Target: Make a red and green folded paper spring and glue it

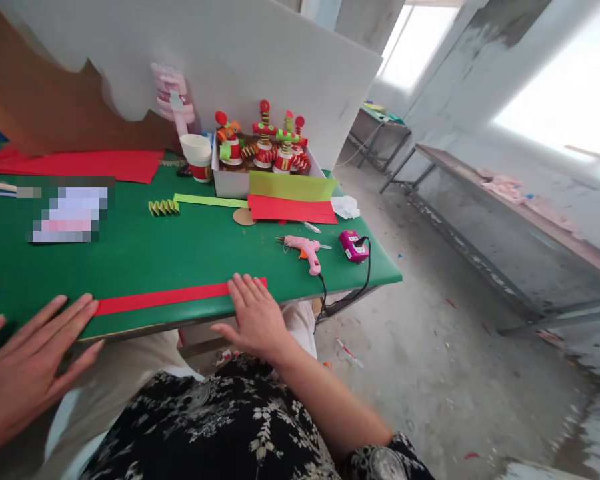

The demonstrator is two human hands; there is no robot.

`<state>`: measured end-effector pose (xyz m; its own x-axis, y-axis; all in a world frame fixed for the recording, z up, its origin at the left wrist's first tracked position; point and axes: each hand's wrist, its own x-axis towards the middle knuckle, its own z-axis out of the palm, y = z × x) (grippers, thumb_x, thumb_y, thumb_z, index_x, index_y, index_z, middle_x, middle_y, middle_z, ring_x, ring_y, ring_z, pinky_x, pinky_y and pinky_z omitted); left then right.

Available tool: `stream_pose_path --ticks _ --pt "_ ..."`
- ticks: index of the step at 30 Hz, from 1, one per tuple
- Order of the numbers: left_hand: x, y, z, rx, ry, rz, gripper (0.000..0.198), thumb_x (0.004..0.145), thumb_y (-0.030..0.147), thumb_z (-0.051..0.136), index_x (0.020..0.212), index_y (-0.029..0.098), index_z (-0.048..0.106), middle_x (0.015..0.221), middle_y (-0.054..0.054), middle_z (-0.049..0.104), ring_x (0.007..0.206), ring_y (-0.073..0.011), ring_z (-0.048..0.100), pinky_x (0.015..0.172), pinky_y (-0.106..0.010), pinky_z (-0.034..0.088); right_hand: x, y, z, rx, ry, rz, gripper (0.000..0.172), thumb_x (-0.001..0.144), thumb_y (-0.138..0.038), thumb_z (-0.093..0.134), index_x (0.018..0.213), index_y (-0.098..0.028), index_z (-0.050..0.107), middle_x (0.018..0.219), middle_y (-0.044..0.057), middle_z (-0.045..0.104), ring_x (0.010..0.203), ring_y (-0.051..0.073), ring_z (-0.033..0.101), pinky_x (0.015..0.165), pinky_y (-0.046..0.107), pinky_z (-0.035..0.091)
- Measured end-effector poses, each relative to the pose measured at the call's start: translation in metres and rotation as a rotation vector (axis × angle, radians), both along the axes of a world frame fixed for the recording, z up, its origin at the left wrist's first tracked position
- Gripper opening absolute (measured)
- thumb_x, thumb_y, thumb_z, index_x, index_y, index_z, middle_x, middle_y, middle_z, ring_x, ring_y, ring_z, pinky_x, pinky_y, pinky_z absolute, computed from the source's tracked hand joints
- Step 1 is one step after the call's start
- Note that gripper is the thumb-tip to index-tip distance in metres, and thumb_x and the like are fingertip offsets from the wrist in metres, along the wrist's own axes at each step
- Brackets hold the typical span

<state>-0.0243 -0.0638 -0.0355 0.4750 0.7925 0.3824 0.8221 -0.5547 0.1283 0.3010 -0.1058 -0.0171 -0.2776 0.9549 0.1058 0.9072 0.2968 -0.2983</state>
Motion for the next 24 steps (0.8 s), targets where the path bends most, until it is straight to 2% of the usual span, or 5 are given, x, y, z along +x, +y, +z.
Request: stream_pose_path --ticks 4,10,13,17,24 --pt "0.001 0.003 0.0 0.082 0.069 -0.012 0.067 0.099 0.034 0.039 0.16 0.03 0.011 0.151 -0.013 0.049 0.141 -0.036 0.044 0.114 -0.066 0.022 0.033 -0.003 -0.003 0.011 -0.025 -0.074 0.072 0.096 -0.055 0.045 0.151 -0.008 0.04 0.157 0.018 0.038 0.15 0.029 0.031 0.124 0.05 0.023" --pt "0.012 -0.01 0.011 0.149 0.15 0.079 0.035 0.099 0.027 0.045 0.129 0.018 0.06 0.128 -0.012 0.07 0.119 -0.0323 0.062 0.105 -0.055 0.036 0.011 -0.025 0.011 0.22 0.464 -0.326 0.062 0.098 -0.052 0.034 0.139 -0.011 0.056 0.145 0.019 0.055 0.14 0.031 0.045 0.116 0.053 0.036" --pt "0.03 -0.031 0.02 0.227 0.185 0.112 0.029 0.098 0.019 0.044 0.107 0.019 0.071 0.107 -0.011 0.076 0.098 -0.0287 0.065 0.087 -0.045 0.042 -0.037 -0.041 0.009 -0.179 1.046 -0.347 0.054 0.096 -0.06 0.039 0.101 -0.02 0.074 0.104 0.013 0.076 0.096 0.026 0.072 0.087 0.042 0.057" --pt "0.063 -0.065 0.023 0.265 0.158 0.093 0.027 0.095 0.015 0.048 0.089 0.019 0.073 0.081 -0.008 0.073 0.08 -0.0259 0.062 0.075 -0.041 0.041 -0.091 -0.035 -0.009 -0.814 1.609 -0.379 0.053 0.073 -0.064 0.073 0.09 -0.014 0.073 0.085 0.011 0.075 0.072 0.019 0.071 0.069 0.031 0.056" --pt "0.048 -0.101 0.015 -0.363 -0.475 0.126 0.045 0.088 0.059 0.05 0.107 0.021 0.068 0.109 -0.009 0.074 0.097 -0.0268 0.065 0.081 -0.038 0.051 -0.095 -0.023 -0.029 -0.815 1.815 -0.505 0.043 0.062 -0.05 0.087 0.083 -0.015 0.074 0.078 0.006 0.076 0.074 0.017 0.07 0.073 0.028 0.053"
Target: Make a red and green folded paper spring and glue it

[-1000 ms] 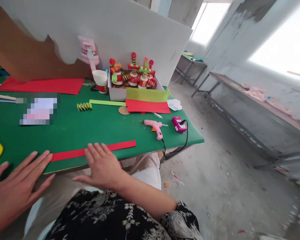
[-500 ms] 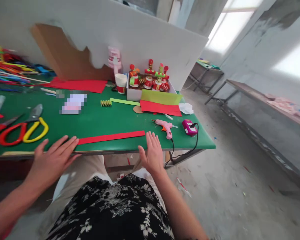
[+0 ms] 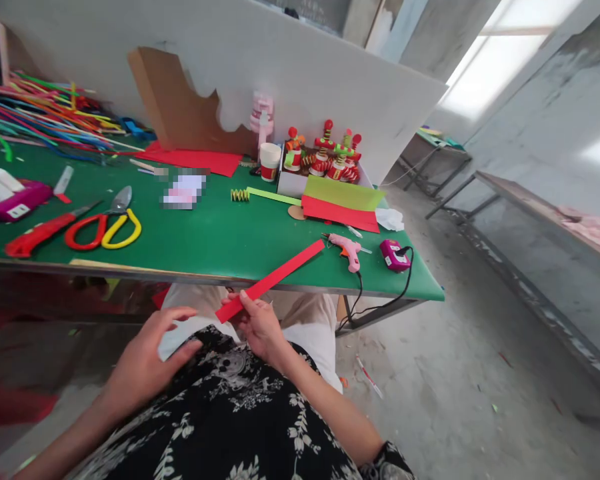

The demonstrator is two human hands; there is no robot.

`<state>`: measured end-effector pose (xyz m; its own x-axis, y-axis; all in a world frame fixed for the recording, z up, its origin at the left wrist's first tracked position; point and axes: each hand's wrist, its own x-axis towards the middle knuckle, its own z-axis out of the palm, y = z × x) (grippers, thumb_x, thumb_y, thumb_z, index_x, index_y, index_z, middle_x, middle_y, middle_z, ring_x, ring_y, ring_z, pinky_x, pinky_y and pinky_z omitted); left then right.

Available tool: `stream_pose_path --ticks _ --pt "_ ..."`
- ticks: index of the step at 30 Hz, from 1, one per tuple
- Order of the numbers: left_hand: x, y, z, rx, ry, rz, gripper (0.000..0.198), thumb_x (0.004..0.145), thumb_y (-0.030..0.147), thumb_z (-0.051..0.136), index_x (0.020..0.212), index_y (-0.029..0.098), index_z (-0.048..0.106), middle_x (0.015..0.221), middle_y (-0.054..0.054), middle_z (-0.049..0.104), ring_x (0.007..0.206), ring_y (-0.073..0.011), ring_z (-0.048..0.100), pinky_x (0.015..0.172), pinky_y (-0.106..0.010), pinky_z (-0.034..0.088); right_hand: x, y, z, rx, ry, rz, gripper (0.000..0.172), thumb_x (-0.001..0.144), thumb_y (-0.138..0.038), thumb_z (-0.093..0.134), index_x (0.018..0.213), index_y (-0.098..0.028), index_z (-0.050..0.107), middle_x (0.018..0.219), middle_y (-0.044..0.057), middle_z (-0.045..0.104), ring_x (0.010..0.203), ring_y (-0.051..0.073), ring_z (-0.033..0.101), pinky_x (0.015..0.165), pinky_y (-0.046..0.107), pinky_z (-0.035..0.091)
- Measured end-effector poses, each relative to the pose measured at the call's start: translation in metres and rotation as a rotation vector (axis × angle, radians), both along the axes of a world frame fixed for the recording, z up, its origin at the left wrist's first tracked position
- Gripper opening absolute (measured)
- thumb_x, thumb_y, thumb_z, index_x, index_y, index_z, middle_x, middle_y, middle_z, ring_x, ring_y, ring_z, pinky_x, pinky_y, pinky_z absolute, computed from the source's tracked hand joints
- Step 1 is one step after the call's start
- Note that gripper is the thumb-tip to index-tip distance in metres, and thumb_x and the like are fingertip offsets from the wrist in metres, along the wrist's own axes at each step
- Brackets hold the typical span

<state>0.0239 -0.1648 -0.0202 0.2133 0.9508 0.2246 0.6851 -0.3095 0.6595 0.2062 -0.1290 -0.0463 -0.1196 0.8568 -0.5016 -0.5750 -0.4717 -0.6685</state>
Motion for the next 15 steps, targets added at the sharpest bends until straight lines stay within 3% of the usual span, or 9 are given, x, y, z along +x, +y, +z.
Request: stream_pose_path --ticks 2,5,10,15 --pt "-0.006 0.0 -0.001 -0.295 -0.217 0.07 0.049 0.088 0.064 0.043 0.093 0.021 0.067 0.092 -0.006 0.074 0.085 -0.0236 0.067 0.074 -0.033 0.052 0.0 -0.003 -0.001 0.021 0.026 0.036 0.043 0.063 -0.05 0.087 0.083 -0.015 0.073 0.079 0.007 0.077 0.078 0.018 0.071 0.078 0.03 0.053" --pt "0.002 0.006 -0.004 -0.56 -0.441 0.0 0.055 0.081 0.072 0.047 0.077 0.021 0.066 0.077 -0.005 0.072 0.081 -0.0239 0.066 0.071 -0.032 0.051 -0.007 -0.005 -0.003 0.067 -0.012 0.085 0.046 0.064 -0.055 0.084 0.084 -0.014 0.073 0.078 0.007 0.077 0.082 0.02 0.072 0.081 0.032 0.052" --pt "0.026 0.016 -0.016 -0.731 -0.646 0.039 0.056 0.066 0.072 0.063 0.073 0.017 0.068 0.066 -0.003 0.066 0.064 -0.0192 0.058 0.062 -0.029 0.044 -0.013 0.001 -0.007 0.112 -0.082 0.164 0.057 0.057 -0.061 0.084 0.086 -0.013 0.073 0.082 0.009 0.077 0.08 0.023 0.072 0.074 0.034 0.054" --pt "0.015 0.012 -0.017 -0.746 -0.623 0.025 0.043 0.067 0.061 0.066 0.063 0.019 0.065 0.06 -0.001 0.061 0.061 -0.0173 0.053 0.059 -0.027 0.041 0.016 0.008 0.007 0.171 -0.234 0.061 0.057 0.057 -0.068 0.081 0.08 -0.016 0.074 0.078 0.009 0.077 0.083 0.024 0.073 0.079 0.037 0.056"
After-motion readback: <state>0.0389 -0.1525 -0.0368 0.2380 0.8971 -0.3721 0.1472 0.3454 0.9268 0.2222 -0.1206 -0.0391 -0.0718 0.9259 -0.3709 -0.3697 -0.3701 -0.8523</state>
